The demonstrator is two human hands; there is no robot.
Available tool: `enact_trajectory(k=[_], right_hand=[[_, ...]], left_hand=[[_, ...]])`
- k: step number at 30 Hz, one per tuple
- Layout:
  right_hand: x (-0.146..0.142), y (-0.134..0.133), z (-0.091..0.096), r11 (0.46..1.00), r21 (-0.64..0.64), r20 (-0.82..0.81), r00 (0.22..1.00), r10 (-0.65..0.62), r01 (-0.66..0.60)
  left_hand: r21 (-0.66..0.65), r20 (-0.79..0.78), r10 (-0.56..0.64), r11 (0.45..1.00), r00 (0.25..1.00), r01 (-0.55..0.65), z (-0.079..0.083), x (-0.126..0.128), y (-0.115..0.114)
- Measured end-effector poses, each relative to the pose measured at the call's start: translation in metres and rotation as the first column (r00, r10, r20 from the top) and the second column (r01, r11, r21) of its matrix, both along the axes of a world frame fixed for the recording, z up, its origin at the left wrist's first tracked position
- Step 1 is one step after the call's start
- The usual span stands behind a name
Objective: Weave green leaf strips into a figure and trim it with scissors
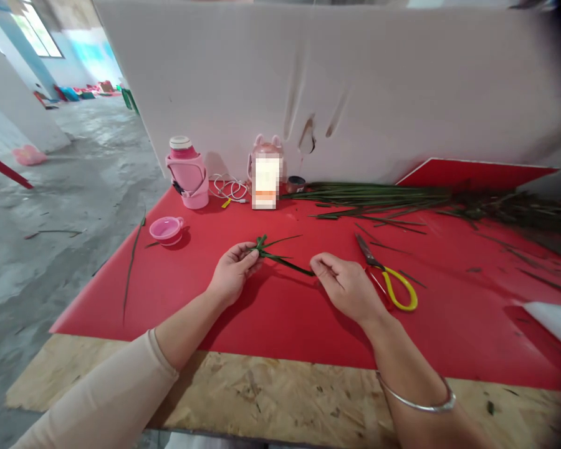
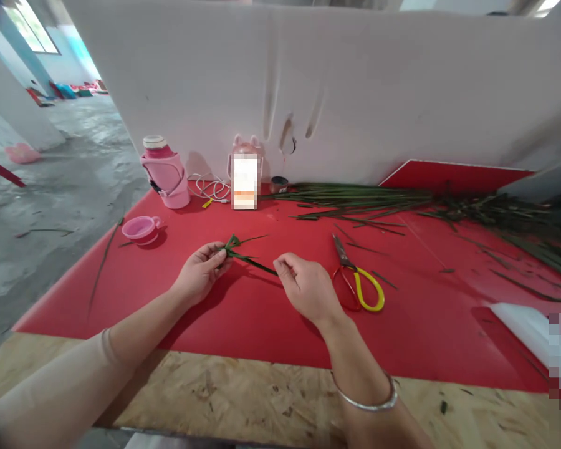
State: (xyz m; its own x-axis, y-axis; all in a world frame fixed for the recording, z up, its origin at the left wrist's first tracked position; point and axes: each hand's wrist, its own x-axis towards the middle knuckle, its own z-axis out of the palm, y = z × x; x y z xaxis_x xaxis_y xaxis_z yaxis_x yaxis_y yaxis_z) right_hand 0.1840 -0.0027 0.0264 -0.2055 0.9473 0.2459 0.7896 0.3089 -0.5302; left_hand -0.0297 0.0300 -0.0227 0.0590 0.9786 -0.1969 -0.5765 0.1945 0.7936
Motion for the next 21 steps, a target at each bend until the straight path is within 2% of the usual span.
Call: enact_trajectory(k=[2,4,7,10,13,17,21], right_hand=[[0.000,0.000,0.001,0.999,0.001,0.001,0.999,-0.044,0.044],[-0.001,-0.001,0.003,0.996,0.059,0.002,0.997,-0.073,0.073],[-0.003,-0.003,0.007,0.995,0.098,0.062,0.997,-0.039,0.033],[-0.002,-0.004,0.008,0.999,-0.015,0.092,0.995,0.041,-0.039],[-0.003,-0.003,0.005,0.988,-0.126,0.054,0.994,0.092,-0.085],[-0.008,-0.001,-0.001,0.975,-0.207,-0.034,0.997,0.070,-0.076],[-0.018,-0.003,-0.007,0.981,-0.189,-0.102,0.995,0.017,-0.036]], left_hand=[[0.004,-0.003,-0.001,1.000,1.000,0.001,-0.001,0.001,0.000],[0.022,-0.025,0.007,1.000,1.000,-0.007,-0.001,0.003,0.000],[0.066,-0.095,0.019,0.998,0.995,-0.013,-0.001,0.005,-0.002],[0.100,-0.165,-0.003,0.995,0.986,0.020,0.000,0.006,-0.005],[0.105,-0.186,-0.041,0.993,0.982,0.061,0.002,0.005,-0.007],[0.075,-0.161,-0.091,0.992,0.983,0.104,0.004,0.005,-0.011],[0.040,-0.138,-0.123,0.991,0.983,0.130,0.005,0.006,-0.015]])
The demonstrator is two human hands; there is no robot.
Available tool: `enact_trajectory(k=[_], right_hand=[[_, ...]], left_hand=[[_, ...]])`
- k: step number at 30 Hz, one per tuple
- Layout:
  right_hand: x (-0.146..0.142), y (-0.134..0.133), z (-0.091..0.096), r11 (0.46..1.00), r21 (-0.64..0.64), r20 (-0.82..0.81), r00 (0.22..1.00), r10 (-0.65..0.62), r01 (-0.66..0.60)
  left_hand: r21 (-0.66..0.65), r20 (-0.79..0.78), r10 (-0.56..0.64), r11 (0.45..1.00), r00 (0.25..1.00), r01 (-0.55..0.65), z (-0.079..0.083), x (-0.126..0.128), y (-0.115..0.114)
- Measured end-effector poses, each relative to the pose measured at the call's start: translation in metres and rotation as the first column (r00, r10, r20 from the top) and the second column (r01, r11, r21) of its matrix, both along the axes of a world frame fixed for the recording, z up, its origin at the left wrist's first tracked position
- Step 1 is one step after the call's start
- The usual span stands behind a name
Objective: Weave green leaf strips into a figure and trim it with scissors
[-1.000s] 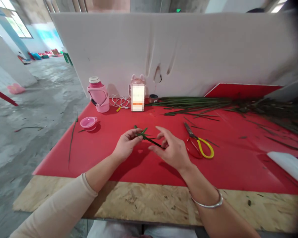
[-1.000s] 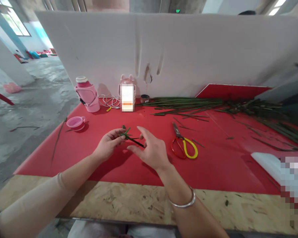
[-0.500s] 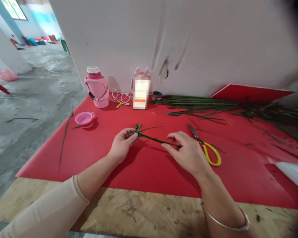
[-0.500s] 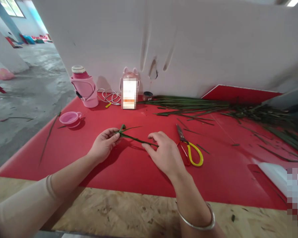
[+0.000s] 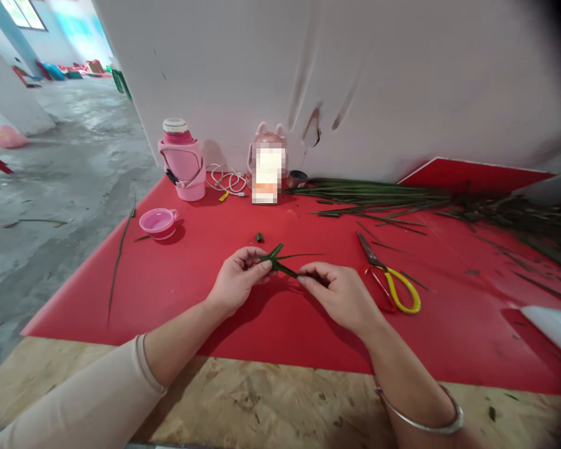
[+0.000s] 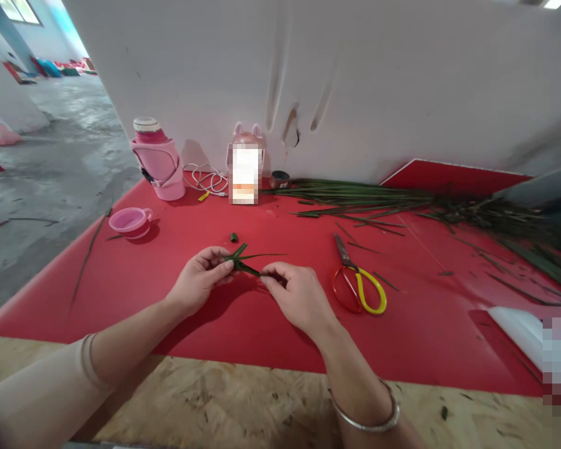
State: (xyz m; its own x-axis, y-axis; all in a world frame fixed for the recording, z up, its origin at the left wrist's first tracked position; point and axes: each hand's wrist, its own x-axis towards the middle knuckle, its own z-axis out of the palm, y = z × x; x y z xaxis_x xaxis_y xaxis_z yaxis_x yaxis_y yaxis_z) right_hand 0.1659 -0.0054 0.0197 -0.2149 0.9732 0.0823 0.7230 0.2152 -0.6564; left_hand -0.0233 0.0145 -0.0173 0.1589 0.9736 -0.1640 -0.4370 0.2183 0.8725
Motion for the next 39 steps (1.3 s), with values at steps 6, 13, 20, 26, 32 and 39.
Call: enact_trajectory(k=[6,13,20,26,32,39], right_hand=[[-0.008,-0.003,-0.007,0.998,0.056,-0.086,0.996,0.005,0.000],[-0.010,-0.002,-0.006,0.968,0.250,-0.070,0.998,0.000,0.018],[-0.015,-0.004,-0.008,0.948,0.319,-0.020,1.000,0.003,0.004],[-0.017,-0.006,-0.011,0.956,0.287,-0.074,0.997,-0.035,0.055],[-0.020,-0.007,-0.009,0.980,0.194,-0.114,0.993,-0.028,0.050],[-0.008,-0.004,0.001,0.945,-0.186,-0.326,0.924,0.199,-0.269]], left_hand=[[0.011,-0.005,-0.002,1.000,1.000,0.002,0.004,0.002,-0.006],[0.024,0.015,0.000,1.000,1.000,0.000,0.006,0.005,-0.010],[-0.020,0.009,0.040,0.999,0.999,-0.040,0.008,0.006,-0.012],[-0.017,0.000,0.025,1.000,1.000,-0.025,0.010,0.008,-0.012],[-0.012,-0.011,0.028,1.000,1.000,-0.028,0.010,0.006,-0.012],[-0.139,0.118,-0.132,0.979,0.984,0.147,0.007,0.001,-0.007]])
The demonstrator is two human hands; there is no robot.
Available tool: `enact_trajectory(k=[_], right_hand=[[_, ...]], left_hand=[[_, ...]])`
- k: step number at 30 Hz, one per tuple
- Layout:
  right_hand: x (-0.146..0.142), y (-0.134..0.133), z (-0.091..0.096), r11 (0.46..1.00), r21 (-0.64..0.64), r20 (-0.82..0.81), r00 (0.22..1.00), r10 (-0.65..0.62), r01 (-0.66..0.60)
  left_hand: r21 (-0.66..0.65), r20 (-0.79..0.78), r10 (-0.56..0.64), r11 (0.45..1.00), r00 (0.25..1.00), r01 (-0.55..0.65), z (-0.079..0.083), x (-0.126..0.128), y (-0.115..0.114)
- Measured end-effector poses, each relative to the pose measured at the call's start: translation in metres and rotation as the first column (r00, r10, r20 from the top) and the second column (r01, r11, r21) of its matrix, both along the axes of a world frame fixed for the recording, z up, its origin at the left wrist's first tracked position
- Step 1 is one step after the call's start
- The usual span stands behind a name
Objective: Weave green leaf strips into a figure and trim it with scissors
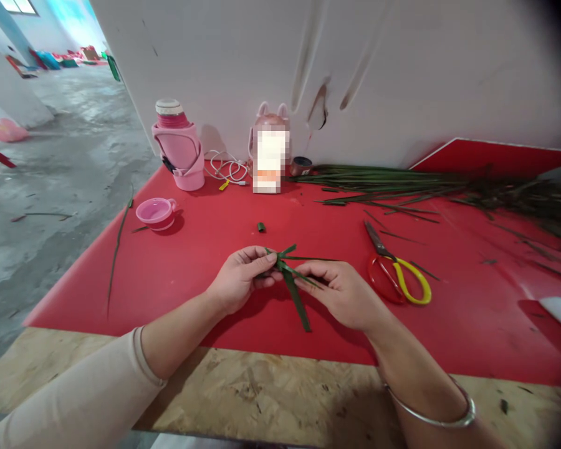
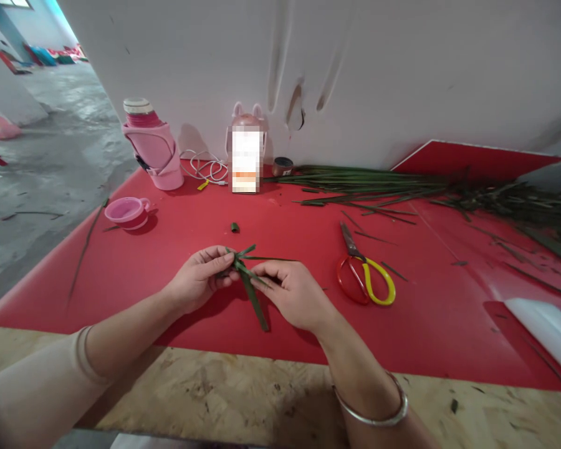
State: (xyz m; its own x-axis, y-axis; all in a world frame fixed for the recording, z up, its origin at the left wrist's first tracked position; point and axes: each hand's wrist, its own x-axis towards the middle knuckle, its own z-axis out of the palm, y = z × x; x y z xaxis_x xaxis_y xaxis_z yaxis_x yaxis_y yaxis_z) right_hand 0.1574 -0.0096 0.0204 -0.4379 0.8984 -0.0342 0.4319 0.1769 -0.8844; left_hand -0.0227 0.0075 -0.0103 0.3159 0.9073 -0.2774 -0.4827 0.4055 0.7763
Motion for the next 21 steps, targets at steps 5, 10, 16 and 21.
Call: enact_trajectory(k=[5,10,16,21], right_hand=[[0.002,0.000,0.002,0.988,0.145,0.091,0.993,-0.070,0.056],[0.004,-0.001,0.007,0.985,0.170,0.071,0.997,0.015,-0.027],[0.002,-0.001,0.000,0.947,0.317,0.065,0.996,-0.068,0.044],[-0.003,-0.001,-0.010,0.855,0.495,0.082,0.971,-0.225,0.157]], left_hand=[[-0.020,0.042,0.010,1.000,0.999,-0.009,-0.001,0.000,0.000],[-0.019,0.073,-0.022,1.000,0.997,0.024,-0.002,-0.001,0.000],[-0.020,0.088,-0.021,1.000,0.996,0.023,0.000,-0.002,0.000],[0.030,0.034,0.071,0.997,0.997,-0.072,0.000,0.004,-0.005]])
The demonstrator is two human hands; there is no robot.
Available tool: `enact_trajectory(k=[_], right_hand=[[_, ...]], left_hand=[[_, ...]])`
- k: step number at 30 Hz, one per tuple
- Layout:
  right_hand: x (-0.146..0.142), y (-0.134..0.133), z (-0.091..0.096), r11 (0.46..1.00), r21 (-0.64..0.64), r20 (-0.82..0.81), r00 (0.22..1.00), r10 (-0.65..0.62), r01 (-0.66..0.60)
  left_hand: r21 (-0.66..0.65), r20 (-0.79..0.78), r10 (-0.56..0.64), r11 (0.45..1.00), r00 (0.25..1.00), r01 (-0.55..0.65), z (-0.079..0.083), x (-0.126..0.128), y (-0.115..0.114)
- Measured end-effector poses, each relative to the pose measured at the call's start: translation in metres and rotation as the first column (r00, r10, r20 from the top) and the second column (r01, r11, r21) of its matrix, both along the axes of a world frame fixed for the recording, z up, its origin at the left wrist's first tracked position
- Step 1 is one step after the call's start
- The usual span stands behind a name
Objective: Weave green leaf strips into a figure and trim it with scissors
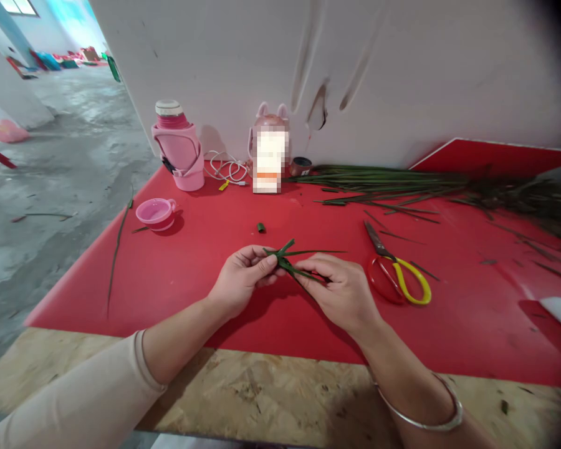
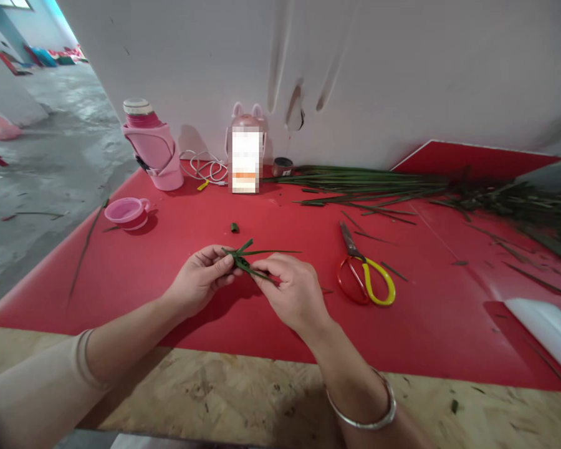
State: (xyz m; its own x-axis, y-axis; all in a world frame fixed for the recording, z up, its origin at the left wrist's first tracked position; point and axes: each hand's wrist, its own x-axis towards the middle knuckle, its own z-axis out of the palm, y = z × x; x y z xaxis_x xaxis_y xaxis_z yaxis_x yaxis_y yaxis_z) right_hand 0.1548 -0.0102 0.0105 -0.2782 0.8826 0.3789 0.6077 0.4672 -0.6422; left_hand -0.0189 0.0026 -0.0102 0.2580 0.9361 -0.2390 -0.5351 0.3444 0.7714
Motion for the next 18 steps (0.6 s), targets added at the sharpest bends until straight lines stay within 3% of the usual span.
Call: enact_trajectory(k=[3,9,18], right_hand=[[-0.003,-0.001,-0.002,0.996,0.074,0.038,0.998,-0.052,0.049],[-0.010,-0.004,-0.002,0.993,0.077,0.066,0.993,-0.094,0.088],[-0.016,-0.006,-0.005,0.983,0.100,-0.052,0.988,-0.148,0.153]], left_hand=[[0.012,-0.009,0.020,1.000,1.000,-0.020,0.000,0.003,-0.003],[0.024,-0.008,0.030,0.999,1.000,-0.030,0.001,0.005,-0.004],[0.058,-0.051,-0.004,0.998,0.999,0.007,0.005,0.004,-0.005]])
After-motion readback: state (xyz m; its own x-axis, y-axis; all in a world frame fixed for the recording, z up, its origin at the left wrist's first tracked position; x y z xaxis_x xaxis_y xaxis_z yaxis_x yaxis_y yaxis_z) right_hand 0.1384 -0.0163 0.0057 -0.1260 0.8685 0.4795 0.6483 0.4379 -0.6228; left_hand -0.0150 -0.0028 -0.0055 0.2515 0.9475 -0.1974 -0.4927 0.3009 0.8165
